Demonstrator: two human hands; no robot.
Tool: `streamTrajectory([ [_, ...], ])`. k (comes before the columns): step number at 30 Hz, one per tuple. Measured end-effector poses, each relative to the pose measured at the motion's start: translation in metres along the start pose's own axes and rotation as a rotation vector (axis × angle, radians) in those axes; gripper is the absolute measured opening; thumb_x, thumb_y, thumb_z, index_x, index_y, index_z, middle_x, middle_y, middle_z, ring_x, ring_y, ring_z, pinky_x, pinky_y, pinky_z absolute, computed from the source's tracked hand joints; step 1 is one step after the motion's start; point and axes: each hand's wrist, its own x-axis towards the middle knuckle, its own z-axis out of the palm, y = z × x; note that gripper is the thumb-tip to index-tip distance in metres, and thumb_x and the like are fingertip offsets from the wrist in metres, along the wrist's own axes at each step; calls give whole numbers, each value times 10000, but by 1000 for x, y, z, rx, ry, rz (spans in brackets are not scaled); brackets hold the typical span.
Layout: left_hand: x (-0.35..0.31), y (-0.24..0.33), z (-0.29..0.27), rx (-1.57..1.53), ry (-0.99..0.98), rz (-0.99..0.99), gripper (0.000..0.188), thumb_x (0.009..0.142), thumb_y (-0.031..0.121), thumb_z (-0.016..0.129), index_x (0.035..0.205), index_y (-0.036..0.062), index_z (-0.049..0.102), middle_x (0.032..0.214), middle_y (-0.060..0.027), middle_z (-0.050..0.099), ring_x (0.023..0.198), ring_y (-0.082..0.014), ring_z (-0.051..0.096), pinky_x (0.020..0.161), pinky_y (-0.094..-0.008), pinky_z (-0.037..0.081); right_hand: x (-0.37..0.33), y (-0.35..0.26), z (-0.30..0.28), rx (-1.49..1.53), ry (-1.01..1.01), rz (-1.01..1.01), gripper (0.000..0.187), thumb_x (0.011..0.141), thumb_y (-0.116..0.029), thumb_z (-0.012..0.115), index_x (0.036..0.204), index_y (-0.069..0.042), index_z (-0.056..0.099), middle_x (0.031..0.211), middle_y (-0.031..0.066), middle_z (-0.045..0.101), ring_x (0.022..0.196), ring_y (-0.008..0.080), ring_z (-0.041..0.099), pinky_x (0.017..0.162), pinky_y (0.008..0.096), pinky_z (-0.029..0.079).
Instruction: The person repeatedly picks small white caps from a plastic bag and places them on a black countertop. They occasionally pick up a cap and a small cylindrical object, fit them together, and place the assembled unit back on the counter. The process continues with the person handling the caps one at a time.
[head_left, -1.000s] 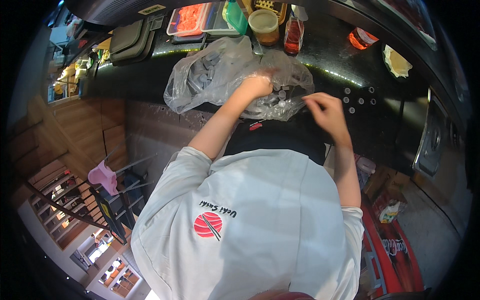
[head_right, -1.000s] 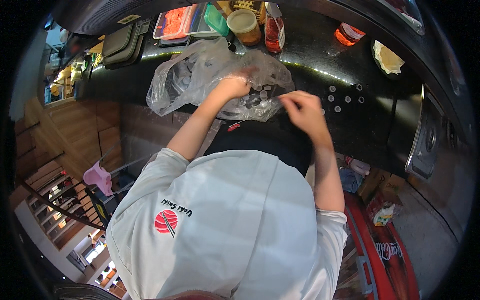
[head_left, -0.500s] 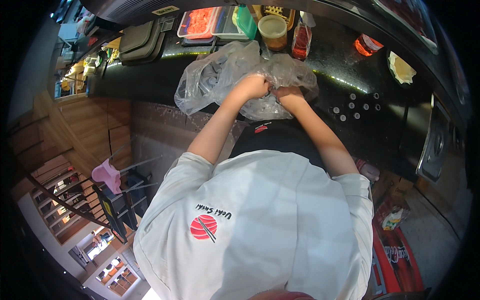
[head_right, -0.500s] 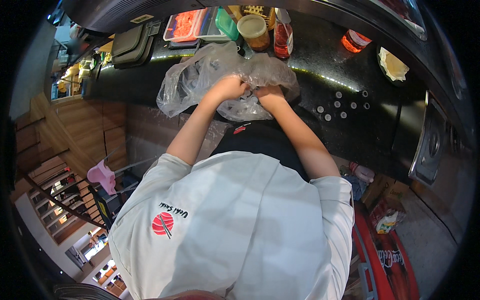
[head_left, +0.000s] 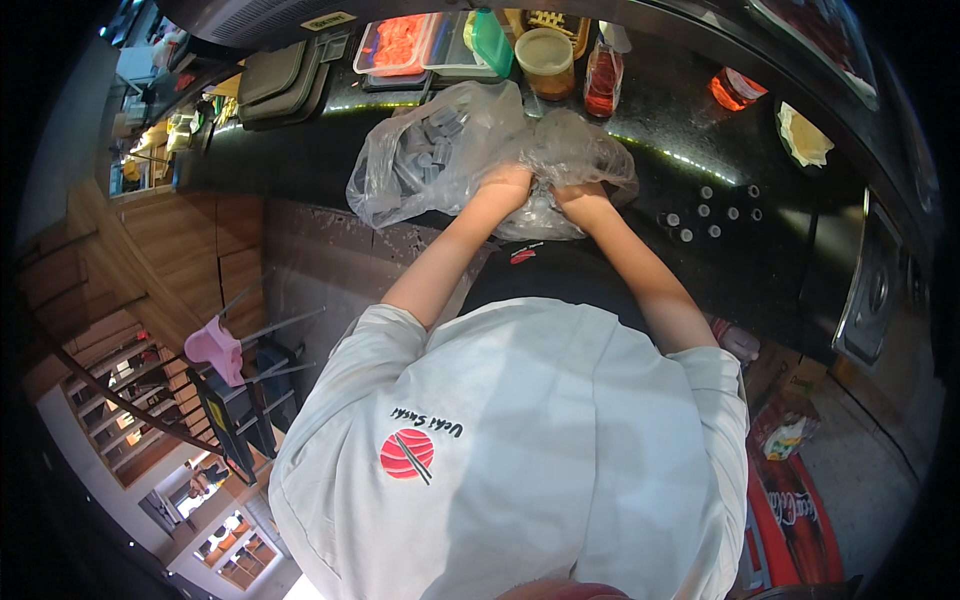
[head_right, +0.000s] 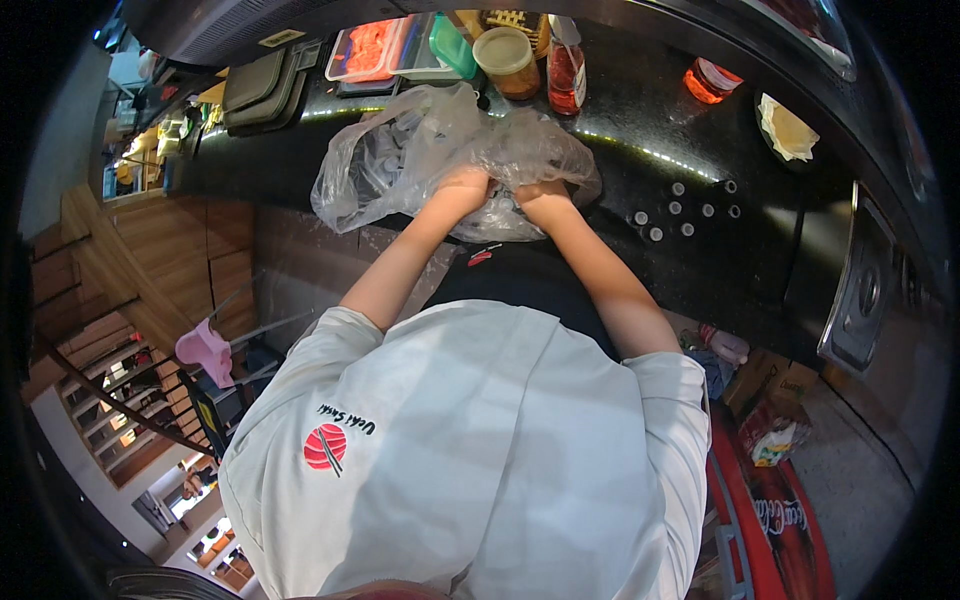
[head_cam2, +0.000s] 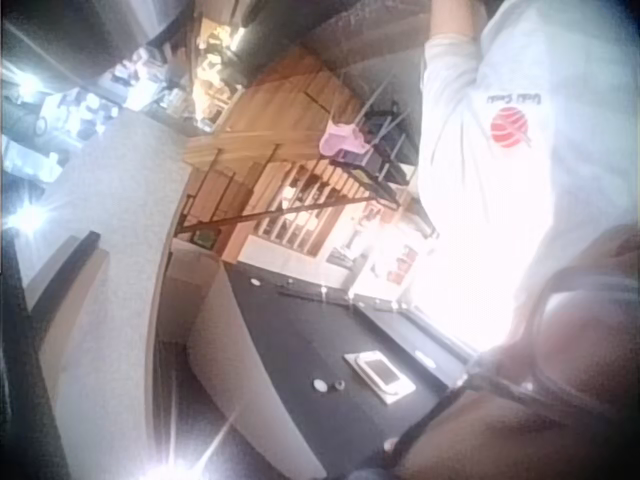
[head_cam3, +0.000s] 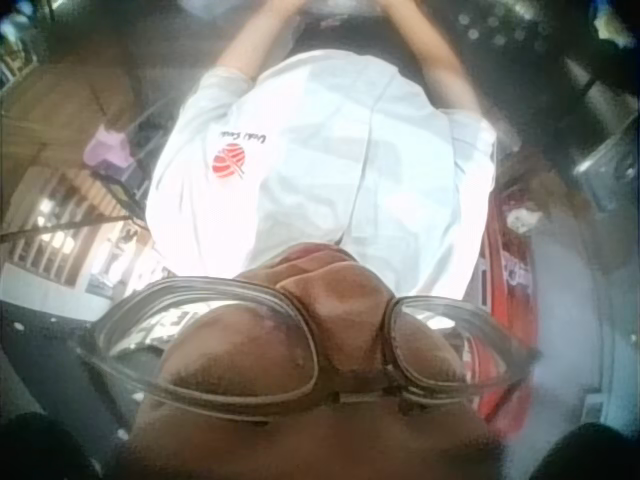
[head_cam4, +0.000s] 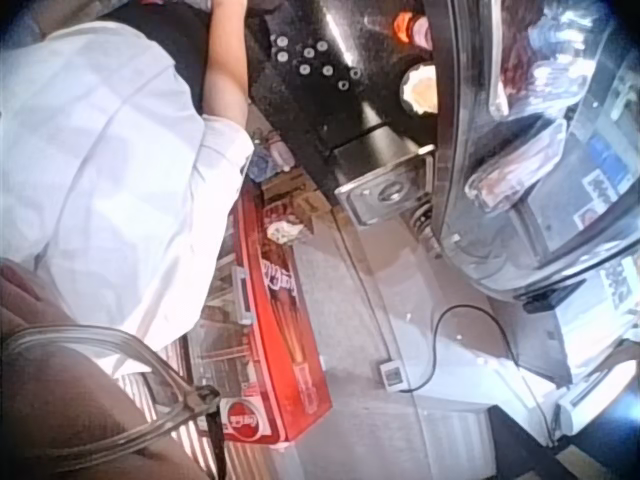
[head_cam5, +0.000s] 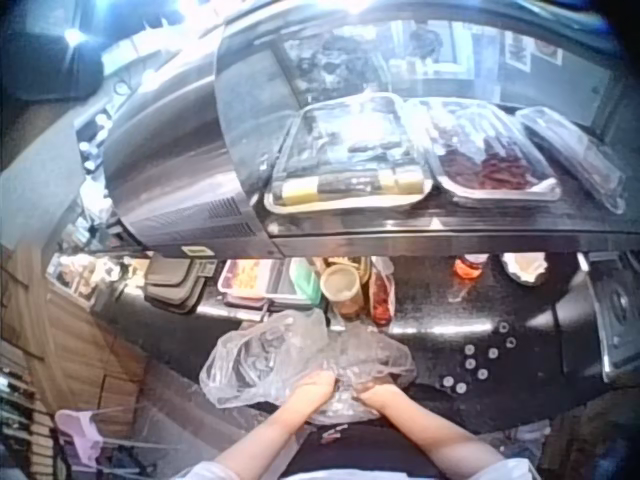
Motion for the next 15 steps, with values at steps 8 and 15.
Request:
streamTrajectory([
  [8, -1, 12, -22, 48, -216, 40, 434, 943, 438, 611, 1182, 89, 706, 1155, -222, 701, 1090, -391, 668, 934, -483, 529, -2, -2, -13, 9, -282, 53, 311, 878, -158, 542, 1098, -39, 728, 1200, 185, 699, 1137, 358, 658, 973, 480, 511],
  [15, 8, 30, 6, 139, -17, -22, 338, 932, 358, 608, 1108, 105, 747, 1186, -166, 712, 1120, -344, 678, 953, -464, 536, -16, 10, -6, -35, -113, -47, 281, 843, -230, 600, 989, -39, 747, 1008, 181, 741, 936, 370, 712, 875, 479, 544],
])
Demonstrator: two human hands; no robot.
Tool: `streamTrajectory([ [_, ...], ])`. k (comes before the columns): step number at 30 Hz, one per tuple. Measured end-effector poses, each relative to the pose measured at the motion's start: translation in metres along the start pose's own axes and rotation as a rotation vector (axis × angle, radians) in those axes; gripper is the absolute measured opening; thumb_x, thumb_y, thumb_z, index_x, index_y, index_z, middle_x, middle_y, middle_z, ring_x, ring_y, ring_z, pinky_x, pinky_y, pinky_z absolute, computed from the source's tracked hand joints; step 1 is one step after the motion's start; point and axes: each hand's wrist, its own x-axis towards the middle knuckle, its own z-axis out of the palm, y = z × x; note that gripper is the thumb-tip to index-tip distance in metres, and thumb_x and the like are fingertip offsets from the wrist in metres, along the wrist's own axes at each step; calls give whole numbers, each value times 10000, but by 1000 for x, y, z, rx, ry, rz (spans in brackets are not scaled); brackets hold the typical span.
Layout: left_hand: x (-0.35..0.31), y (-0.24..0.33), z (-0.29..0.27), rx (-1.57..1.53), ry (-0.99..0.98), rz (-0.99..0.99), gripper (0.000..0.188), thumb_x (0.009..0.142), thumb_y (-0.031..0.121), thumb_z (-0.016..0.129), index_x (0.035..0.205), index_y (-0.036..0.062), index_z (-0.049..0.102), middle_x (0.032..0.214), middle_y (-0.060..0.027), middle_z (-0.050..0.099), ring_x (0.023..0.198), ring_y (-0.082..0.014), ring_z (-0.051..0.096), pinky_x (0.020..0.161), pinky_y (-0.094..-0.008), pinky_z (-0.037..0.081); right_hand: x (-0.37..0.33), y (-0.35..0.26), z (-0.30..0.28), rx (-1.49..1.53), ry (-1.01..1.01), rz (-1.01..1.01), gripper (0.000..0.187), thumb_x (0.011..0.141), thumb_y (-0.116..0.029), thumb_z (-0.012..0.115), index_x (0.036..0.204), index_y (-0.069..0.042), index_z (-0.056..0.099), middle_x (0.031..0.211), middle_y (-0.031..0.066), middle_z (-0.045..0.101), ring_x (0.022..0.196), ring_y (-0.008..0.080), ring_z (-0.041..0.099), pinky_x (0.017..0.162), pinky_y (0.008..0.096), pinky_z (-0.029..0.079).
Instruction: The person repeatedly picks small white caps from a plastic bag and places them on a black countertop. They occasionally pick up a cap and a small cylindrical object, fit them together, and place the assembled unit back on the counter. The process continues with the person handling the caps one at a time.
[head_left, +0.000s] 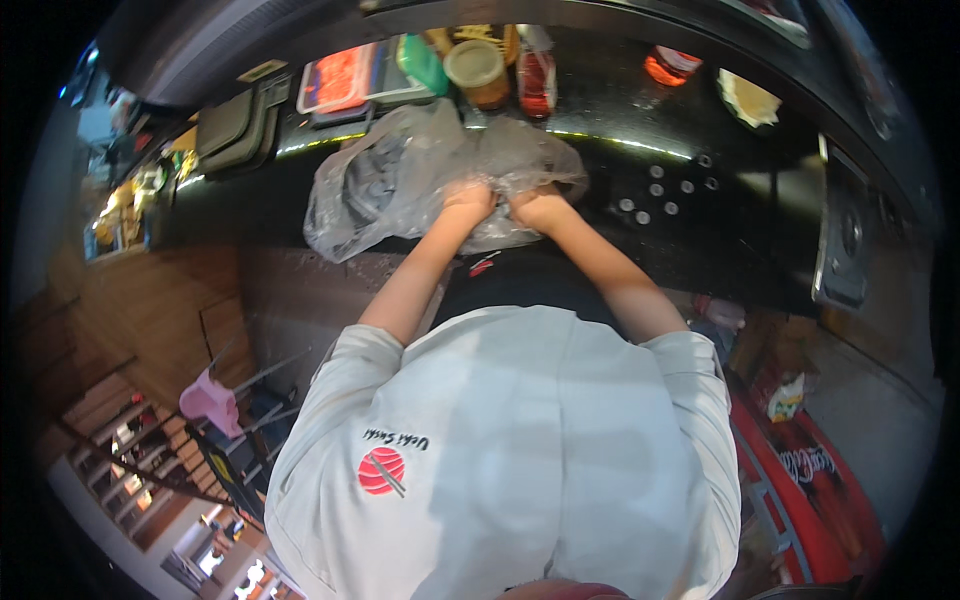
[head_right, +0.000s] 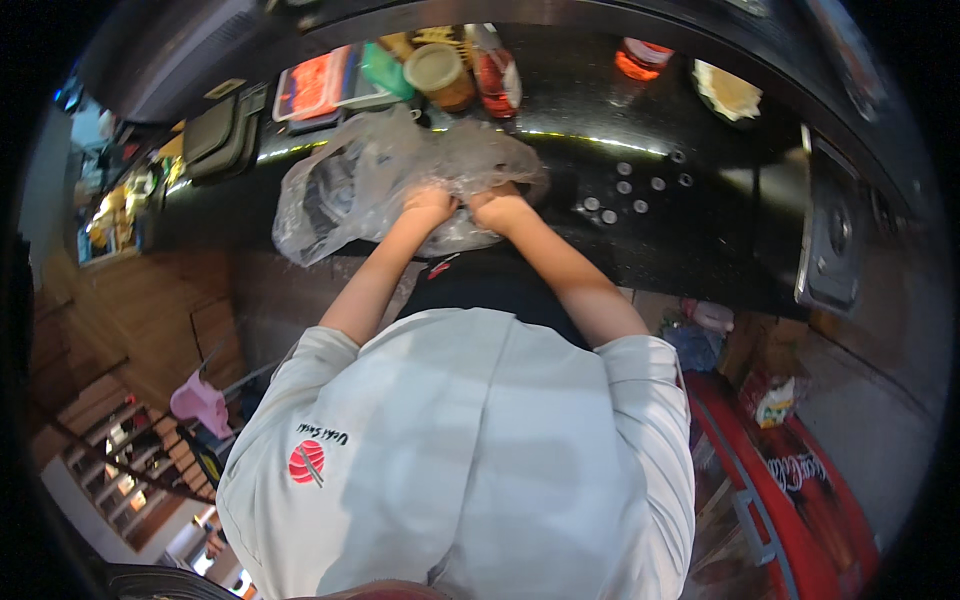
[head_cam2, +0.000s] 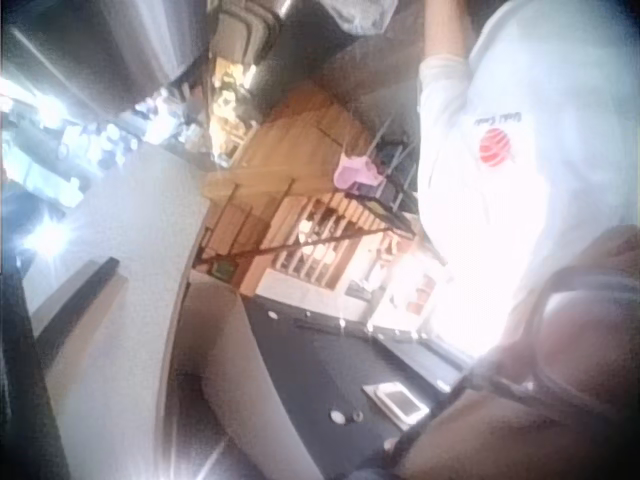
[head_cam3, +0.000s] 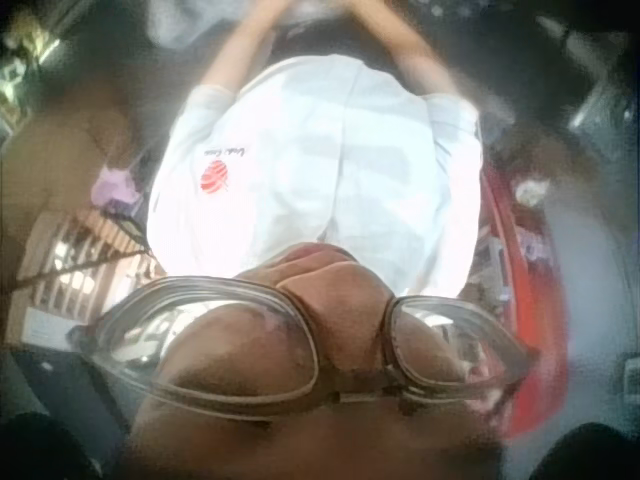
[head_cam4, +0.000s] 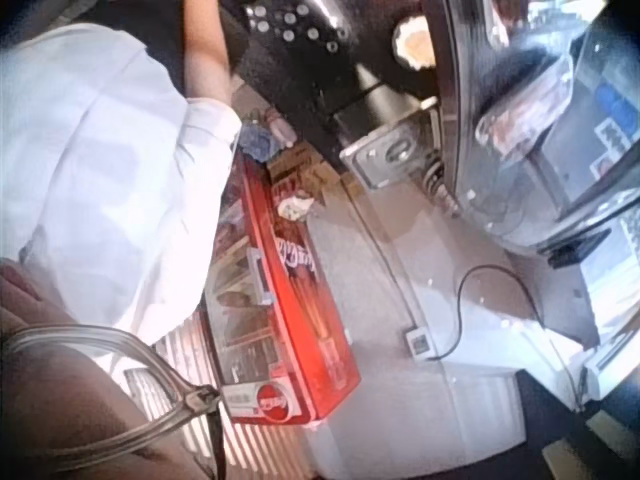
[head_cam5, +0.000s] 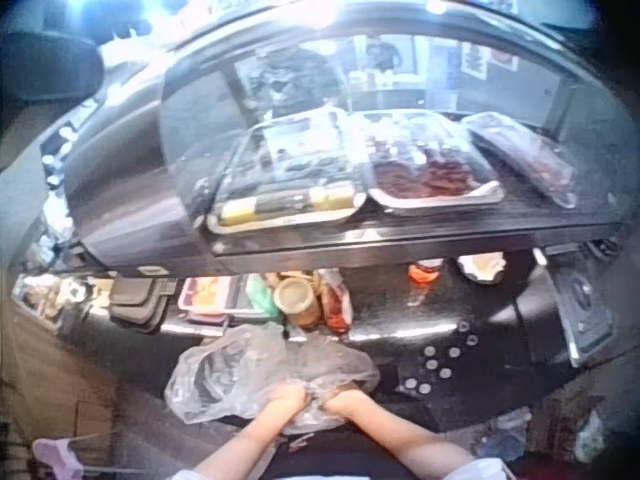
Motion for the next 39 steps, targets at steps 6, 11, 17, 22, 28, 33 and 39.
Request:
streamTrajectory([
  [6, 22, 6, 23, 59, -133, -94, 385, 925, 347, 610, 1209, 112, 724, 1263, -171, 686, 1158, -342, 670, 939, -454, 545, -41, -27, -93, 660, 271, 85, 137, 809, -100, 699, 926, -31, 698, 854, 155, 718, 778, 316, 704, 736, 393, 564],
  [11, 7, 27, 9, 93, -43, -35, 369, 939, 335, 595, 1225, 133, 710, 1275, -153, 681, 1159, -338, 666, 943, -460, 543, -104, -54, -177, 1163, 232, 252, 115, 800, -70, 730, 902, -29, 697, 865, 98, 731, 793, 190, 719, 705, 286, 552],
  [17, 22, 25, 42, 24, 360, 144, 342, 928, 317, 616, 1237, 184, 681, 1217, -140, 693, 1095, -345, 675, 921, -478, 548, -140, -59, -198, 1024, 161, 75, 116, 798, -10, 767, 912, -17, 744, 878, 82, 741, 879, 222, 697, 768, 331, 568],
  [22, 31, 22, 54, -17, 496, 183, 326, 908, 278, 638, 1214, 177, 682, 1180, -140, 700, 1044, -364, 683, 879, -487, 560, -154, -66, -207, 889, 188, 76, 126, 805, -15, 752, 929, -13, 729, 966, 99, 739, 897, 250, 679, 777, 353, 564],
  [28, 10, 29, 19, -14, 343, 111, 249, 877, 282, 662, 1073, 138, 717, 991, -148, 731, 905, -386, 702, 797, -498, 568, -186, -74, -200, 962, 255, 164, 129, 852, -123, 716, 913, -9, 722, 1027, 113, 732, 958, 284, 679, 836, 368, 556],
  [33, -43, 25, -17, -178, 476, 170, 172, 833, 248, 714, 896, 89, 721, 824, -148, 731, 784, -375, 708, 740, -474, 566, -215, -68, -204, 993, 323, 161, 140, 835, -107, 737, 923, 2, 738, 1053, 126, 735, 959, 286, 683, 827, 368, 555],
  [39, -82, 67, -70, -247, 198, 288, 157, 814, 185, 699, 850, 33, 702, 810, -159, 718, 772, -370, 700, 719, -454, 555, -228, -49, -224, 944, 278, 224, 151, 790, -82, 787, 916, -10, 745, 991, 103, 738, 923, 271, 684, 801, 355, 556],
])
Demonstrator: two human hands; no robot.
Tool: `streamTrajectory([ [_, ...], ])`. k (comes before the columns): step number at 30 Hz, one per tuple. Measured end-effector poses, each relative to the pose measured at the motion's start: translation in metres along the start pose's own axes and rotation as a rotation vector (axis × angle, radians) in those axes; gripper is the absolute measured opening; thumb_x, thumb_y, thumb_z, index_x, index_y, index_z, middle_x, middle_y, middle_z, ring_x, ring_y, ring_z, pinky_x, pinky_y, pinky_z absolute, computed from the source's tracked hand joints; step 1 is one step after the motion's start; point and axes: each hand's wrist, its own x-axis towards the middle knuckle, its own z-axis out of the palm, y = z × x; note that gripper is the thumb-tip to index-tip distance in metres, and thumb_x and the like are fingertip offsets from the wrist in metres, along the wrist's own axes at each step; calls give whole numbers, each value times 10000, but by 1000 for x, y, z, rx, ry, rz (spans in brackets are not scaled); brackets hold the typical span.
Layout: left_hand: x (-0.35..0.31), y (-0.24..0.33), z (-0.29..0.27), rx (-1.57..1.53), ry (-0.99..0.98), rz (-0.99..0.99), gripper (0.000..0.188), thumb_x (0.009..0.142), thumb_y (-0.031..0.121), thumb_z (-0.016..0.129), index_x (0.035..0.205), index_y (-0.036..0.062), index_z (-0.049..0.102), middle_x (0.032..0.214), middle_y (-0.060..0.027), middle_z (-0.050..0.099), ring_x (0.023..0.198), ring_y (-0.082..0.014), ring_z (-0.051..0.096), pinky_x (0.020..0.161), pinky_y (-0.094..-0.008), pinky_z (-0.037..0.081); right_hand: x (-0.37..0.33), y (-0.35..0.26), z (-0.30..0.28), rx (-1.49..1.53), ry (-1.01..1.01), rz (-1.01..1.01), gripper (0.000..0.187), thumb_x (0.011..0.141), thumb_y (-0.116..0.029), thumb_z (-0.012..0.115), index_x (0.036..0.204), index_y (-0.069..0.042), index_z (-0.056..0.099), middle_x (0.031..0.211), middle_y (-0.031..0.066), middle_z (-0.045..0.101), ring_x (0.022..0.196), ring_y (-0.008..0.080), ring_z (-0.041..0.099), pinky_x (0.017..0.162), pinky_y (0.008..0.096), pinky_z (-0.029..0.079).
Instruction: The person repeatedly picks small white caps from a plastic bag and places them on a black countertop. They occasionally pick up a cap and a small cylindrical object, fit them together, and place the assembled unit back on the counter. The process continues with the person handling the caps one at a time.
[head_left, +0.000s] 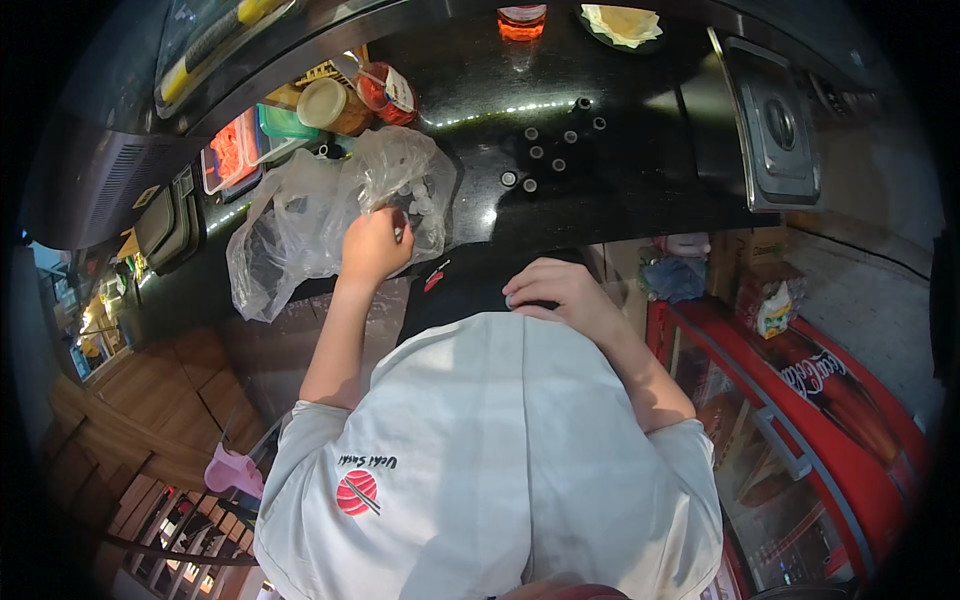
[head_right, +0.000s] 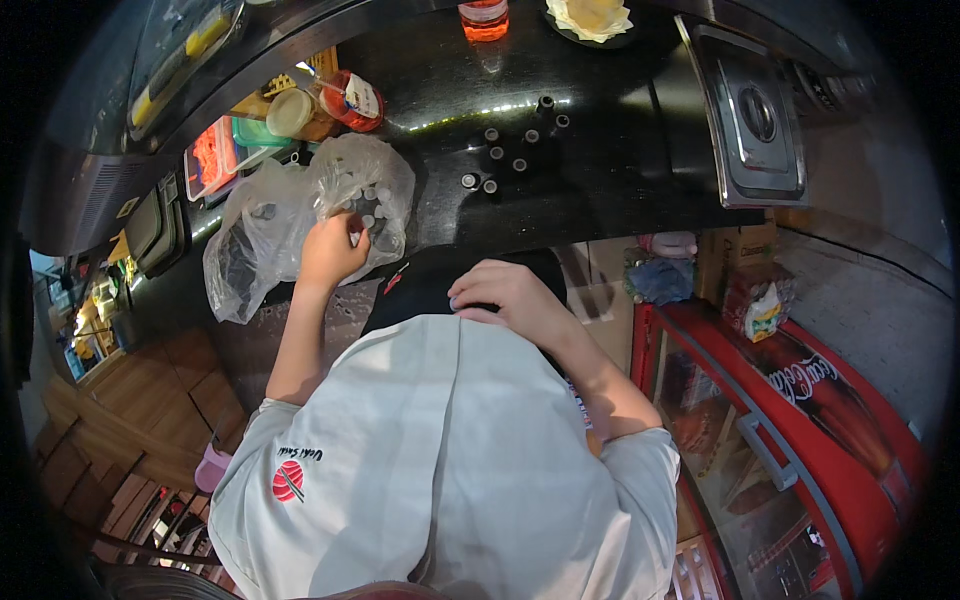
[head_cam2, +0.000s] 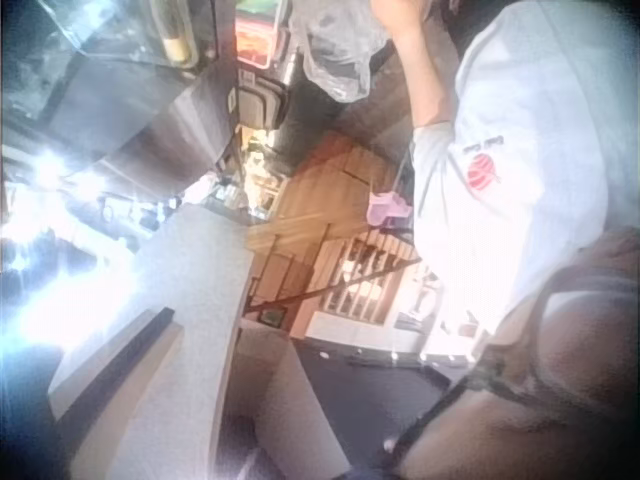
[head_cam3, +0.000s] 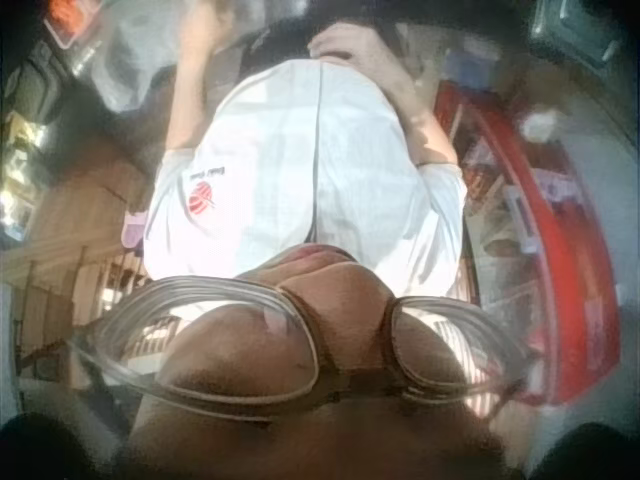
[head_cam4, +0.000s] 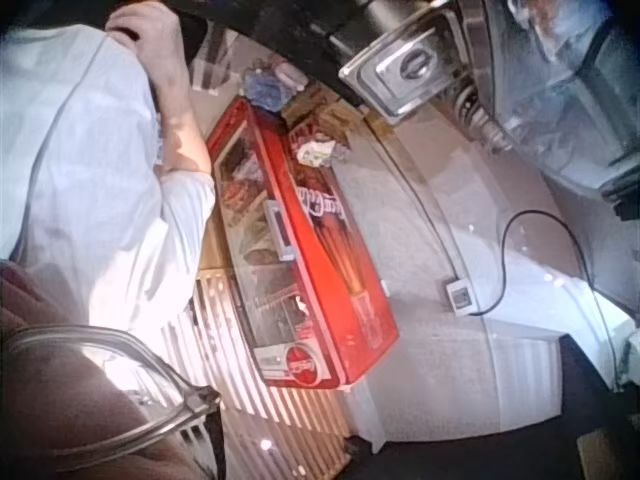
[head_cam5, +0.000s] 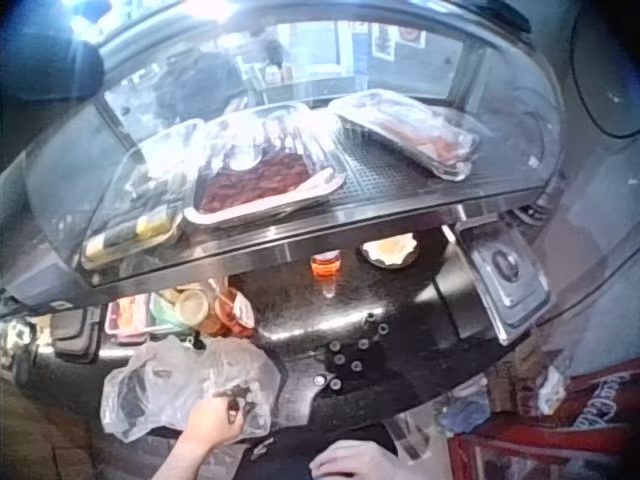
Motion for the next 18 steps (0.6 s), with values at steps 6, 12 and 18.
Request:
streamTrajectory([
  [6, 2, 70, -17, -239, -261, 184, 100, 808, 113, 700, 827, 17, 680, 782, -123, 677, 670, -274, 672, 639, -375, 528, 2, 11, -36, -63, 97, 26, 156, 791, -122, 821, 893, -27, 750, 927, 106, 751, 868, 266, 719, 795, 353, 569],
  [12, 70, 141, 33, -308, -238, 460, 119, 803, 133, 680, 799, 15, 663, 776, -143, 656, 704, -308, 663, 643, -404, 525, 8, 143, -111, -481, 677, 102, 86, 855, -97, 746, 909, -31, 758, 975, 124, 756, 913, 283, 727, 814, 361, 569],
  [18, 153, 170, 92, -208, 77, 426, 104, 794, 141, 643, 823, 59, 700, 818, -140, 683, 831, -350, 675, 739, -451, 533, 43, 207, -153, -856, 613, 34, 108, 855, -184, 747, 908, -92, 768, 1016, 27, 754, 927, 245, 711, 812, 374, 576],
])
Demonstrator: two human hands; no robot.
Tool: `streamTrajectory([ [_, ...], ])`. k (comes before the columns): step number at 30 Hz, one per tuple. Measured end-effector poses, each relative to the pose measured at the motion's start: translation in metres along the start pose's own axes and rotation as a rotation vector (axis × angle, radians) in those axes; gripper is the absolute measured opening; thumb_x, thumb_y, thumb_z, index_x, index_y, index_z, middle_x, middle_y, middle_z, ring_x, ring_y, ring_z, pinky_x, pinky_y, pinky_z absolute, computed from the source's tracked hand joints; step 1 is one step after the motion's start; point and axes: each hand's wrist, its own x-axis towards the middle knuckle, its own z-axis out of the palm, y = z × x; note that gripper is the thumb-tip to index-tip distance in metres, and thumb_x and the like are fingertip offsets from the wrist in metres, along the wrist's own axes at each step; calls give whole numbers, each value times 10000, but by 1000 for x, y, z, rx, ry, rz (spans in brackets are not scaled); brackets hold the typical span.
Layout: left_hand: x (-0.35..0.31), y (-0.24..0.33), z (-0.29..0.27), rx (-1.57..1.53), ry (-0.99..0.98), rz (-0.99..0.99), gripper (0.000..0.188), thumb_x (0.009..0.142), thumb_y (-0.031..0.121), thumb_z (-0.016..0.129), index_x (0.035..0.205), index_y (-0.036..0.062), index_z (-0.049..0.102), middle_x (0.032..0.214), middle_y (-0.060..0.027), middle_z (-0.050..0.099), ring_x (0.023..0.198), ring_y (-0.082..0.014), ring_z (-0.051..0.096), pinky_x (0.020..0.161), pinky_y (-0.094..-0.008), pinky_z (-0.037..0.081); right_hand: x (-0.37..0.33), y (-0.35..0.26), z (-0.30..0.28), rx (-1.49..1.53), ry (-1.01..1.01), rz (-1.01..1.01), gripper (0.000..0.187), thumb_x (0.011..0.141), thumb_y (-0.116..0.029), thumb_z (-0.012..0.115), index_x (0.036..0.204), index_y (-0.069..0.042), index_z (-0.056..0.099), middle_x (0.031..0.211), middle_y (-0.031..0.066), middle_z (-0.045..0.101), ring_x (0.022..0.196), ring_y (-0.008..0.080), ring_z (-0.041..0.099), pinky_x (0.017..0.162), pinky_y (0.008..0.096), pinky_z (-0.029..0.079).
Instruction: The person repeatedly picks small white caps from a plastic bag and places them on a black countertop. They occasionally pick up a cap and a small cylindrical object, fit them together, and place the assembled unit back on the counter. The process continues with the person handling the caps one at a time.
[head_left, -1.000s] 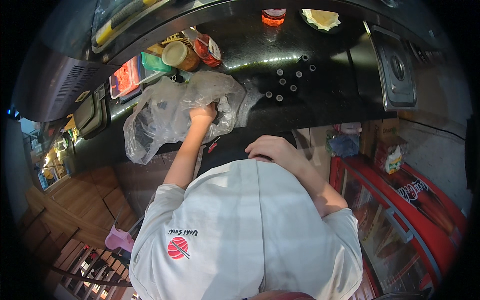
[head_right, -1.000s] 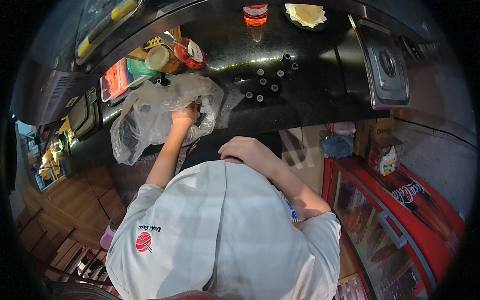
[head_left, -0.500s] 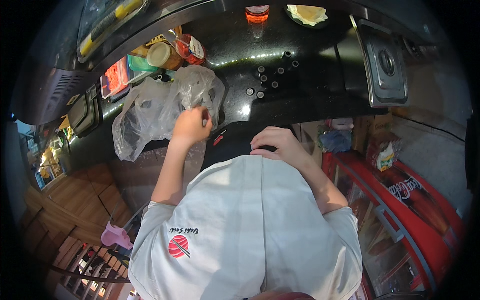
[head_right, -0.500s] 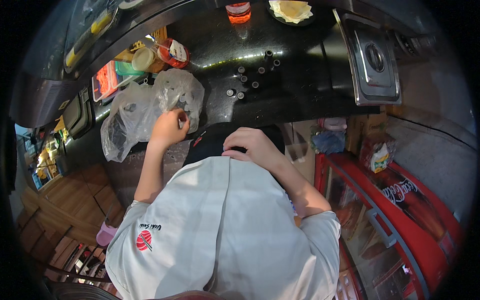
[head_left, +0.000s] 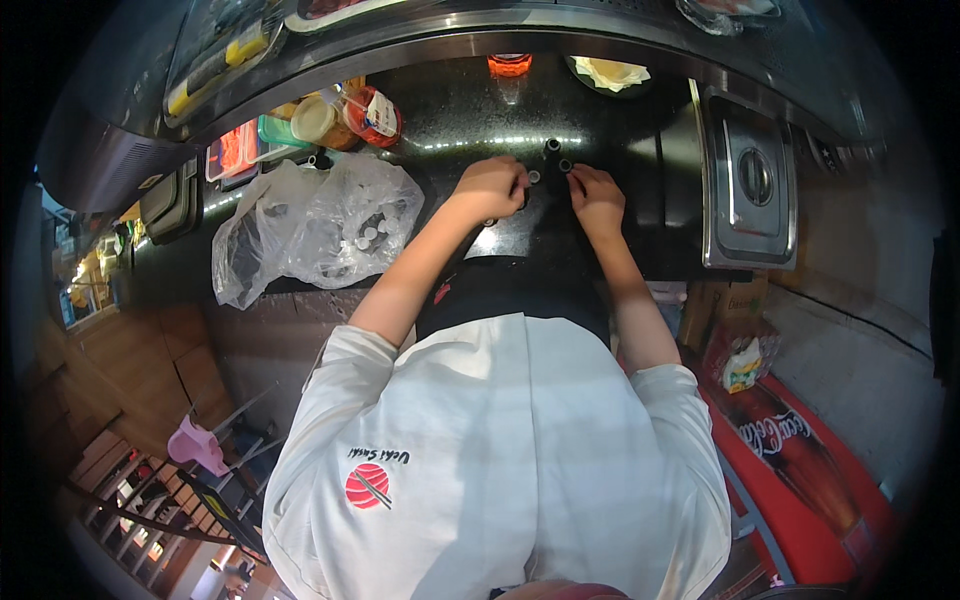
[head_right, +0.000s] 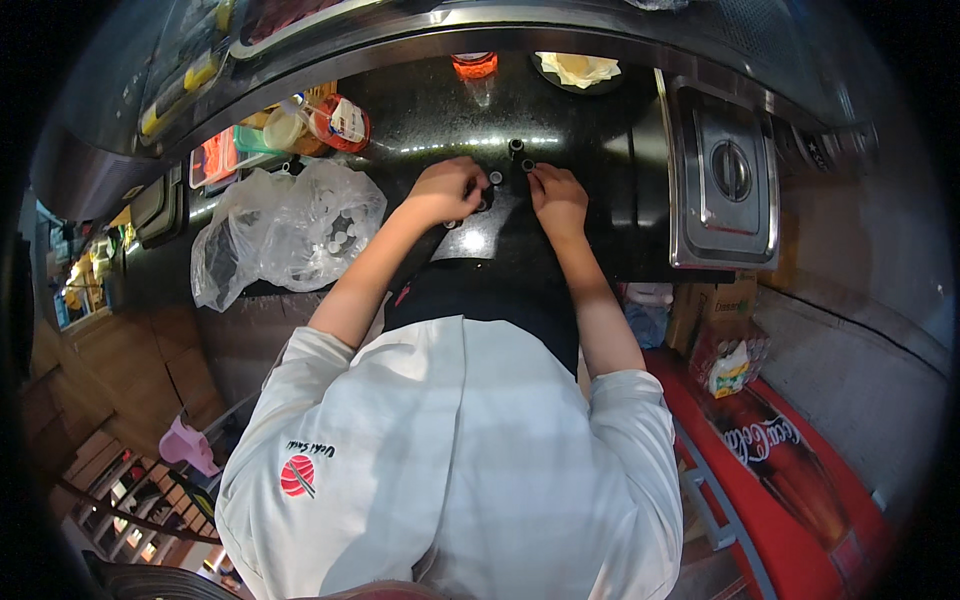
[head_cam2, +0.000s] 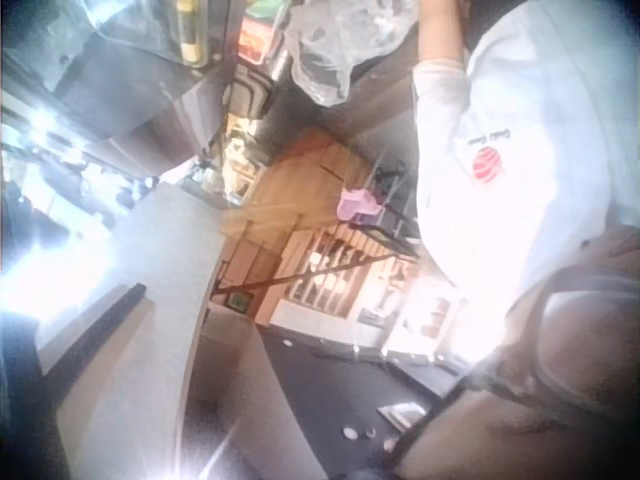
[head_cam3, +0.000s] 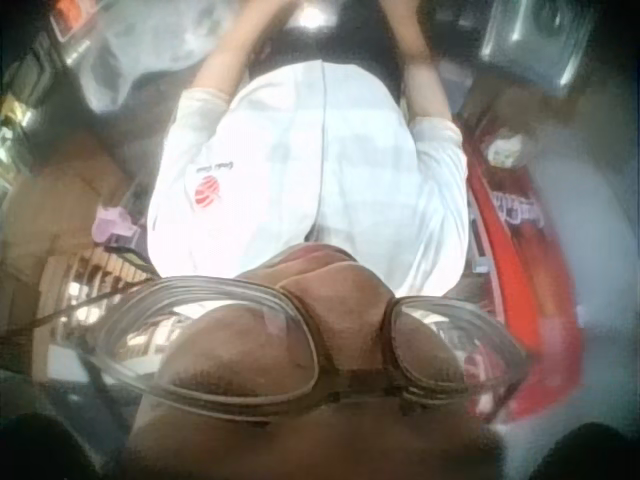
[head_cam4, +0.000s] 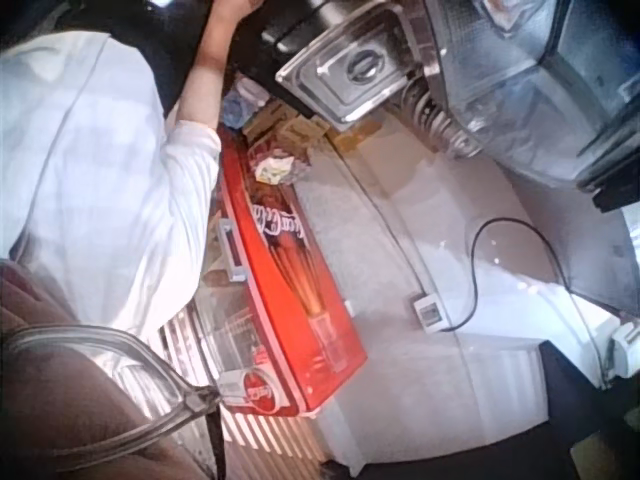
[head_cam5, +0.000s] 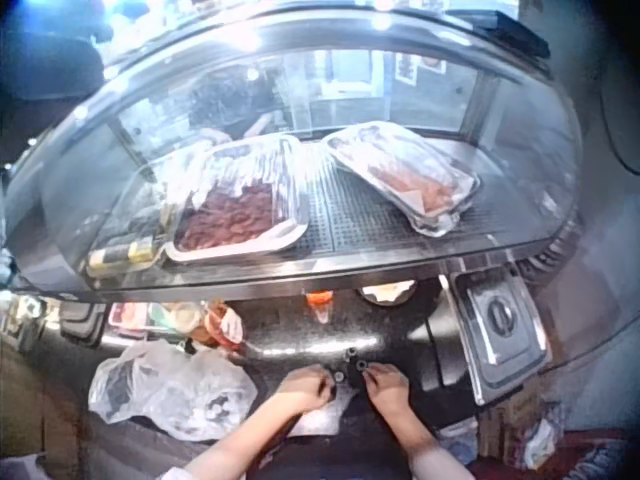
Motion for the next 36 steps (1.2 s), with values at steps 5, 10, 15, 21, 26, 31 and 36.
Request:
streamTrajectory([
  [5, 29, -4, 12, -57, 27, -87, 133, 752, 149, 619, 819, 72, 705, 851, -136, 692, 854, -357, 676, 760, -459, 538, 14, 10, 15, -14, -70, -82, 119, 868, -213, 737, 920, -109, 758, 1044, 25, 742, 918, 240, 699, 785, 378, 571],
  [10, 37, -9, 16, -138, 104, -200, 124, 735, 112, 620, 805, 24, 671, 859, -166, 681, 802, -377, 665, 730, -442, 529, 15, 12, 19, 0, -72, -131, 101, 875, -200, 725, 899, -103, 743, 1036, 13, 736, 933, 248, 687, 780, 386, 561],
  [15, 49, -7, 12, -164, 113, -211, 122, 752, 124, 644, 817, 22, 661, 854, -167, 668, 804, -377, 665, 733, -434, 533, 19, 13, 16, 49, -77, -99, 99, 872, -184, 723, 891, -87, 735, 1016, 28, 725, 920, 260, 680, 776, 390, 560],
  [21, 64, -9, 27, -38, 234, -56, 99, 827, 132, 678, 859, 39, 670, 945, -128, 666, 860, -341, 669, 748, -430, 544, 22, 17, 18, 85, -87, -139, 87, 862, -153, 719, 883, -70, 729, 1034, 45, 717, 922, 285, 671, 780, 390, 562],
  [26, 77, -9, 39, 97, 297, 158, 99, 866, 131, 680, 932, 63, 709, 992, -92, 669, 889, -315, 669, 756, -432, 549, 19, 18, 22, 92, -66, -126, 91, 861, -154, 715, 890, -70, 733, 1029, 46, 717, 927, 288, 670, 785, 391, 564],
  [31, 81, -16, 44, 258, 134, 200, 137, 845, 139, 680, 965, 95, 729, 976, -39, 678, 882, -280, 677, 726, -415, 537, 18, 19, 25, 65, -72, -106, 89, 855, -157, 722, 901, -85, 748, 1045, 31, 728, 923, 276, 677, 775, 385, 571],
  [36, 81, -12, 50, 344, 105, 191, 122, 776, 133, 692, 897, 123, 703, 934, -19, 660, 883, -228, 686, 736, -390, 503, 15, 18, 25, 49, -82, -91, 85, 838, -146, 748, 911, -105, 763, 1059, 9, 741, 919, 263, 689, 761, 374, 579],
])
